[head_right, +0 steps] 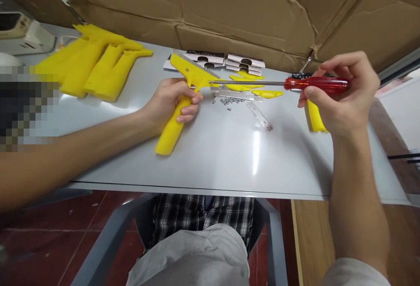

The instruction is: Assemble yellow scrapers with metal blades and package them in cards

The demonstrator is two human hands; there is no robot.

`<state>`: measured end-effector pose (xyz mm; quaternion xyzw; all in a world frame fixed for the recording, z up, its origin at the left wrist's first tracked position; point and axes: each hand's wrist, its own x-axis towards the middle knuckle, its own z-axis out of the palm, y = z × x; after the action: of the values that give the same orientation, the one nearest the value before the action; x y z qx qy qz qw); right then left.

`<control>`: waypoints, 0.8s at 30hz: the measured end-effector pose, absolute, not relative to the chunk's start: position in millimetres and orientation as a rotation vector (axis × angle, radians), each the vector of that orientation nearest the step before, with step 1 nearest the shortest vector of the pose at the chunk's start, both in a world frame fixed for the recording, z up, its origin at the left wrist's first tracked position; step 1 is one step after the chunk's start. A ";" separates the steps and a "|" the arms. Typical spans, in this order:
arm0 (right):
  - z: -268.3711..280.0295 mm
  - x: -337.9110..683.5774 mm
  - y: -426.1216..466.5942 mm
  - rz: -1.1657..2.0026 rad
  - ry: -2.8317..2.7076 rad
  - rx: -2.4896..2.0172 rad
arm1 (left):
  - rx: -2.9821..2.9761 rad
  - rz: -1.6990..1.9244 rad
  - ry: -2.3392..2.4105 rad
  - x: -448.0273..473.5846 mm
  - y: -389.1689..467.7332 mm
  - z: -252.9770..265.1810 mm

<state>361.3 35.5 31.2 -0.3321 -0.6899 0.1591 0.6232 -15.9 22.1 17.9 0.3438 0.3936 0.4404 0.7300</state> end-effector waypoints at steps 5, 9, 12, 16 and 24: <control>32.2 363.9 39.9 0.310 -1.544 -0.718 | 0.749 0.947 0.835 -17.3 22.7 16.1; 32.1 362.4 39.6 0.202 -1.551 -0.784 | 0.726 0.946 0.847 -16.8 20.6 19.0; 33.1 359.9 37.4 0.163 -1.549 -0.798 | 0.746 0.945 0.855 -15.4 15.9 21.6; 38.0 355.3 34.7 0.096 -1.527 -0.784 | 0.770 0.912 0.851 -12.4 7.3 21.7; 42.0 355.2 38.1 0.132 -1.470 -0.707 | 0.694 0.827 0.841 -13.0 3.3 20.1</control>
<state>355.2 38.1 42.0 -0.3154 -0.6558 0.0590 0.6834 -13.0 3.3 20.1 0.3207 0.3884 0.3820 0.7748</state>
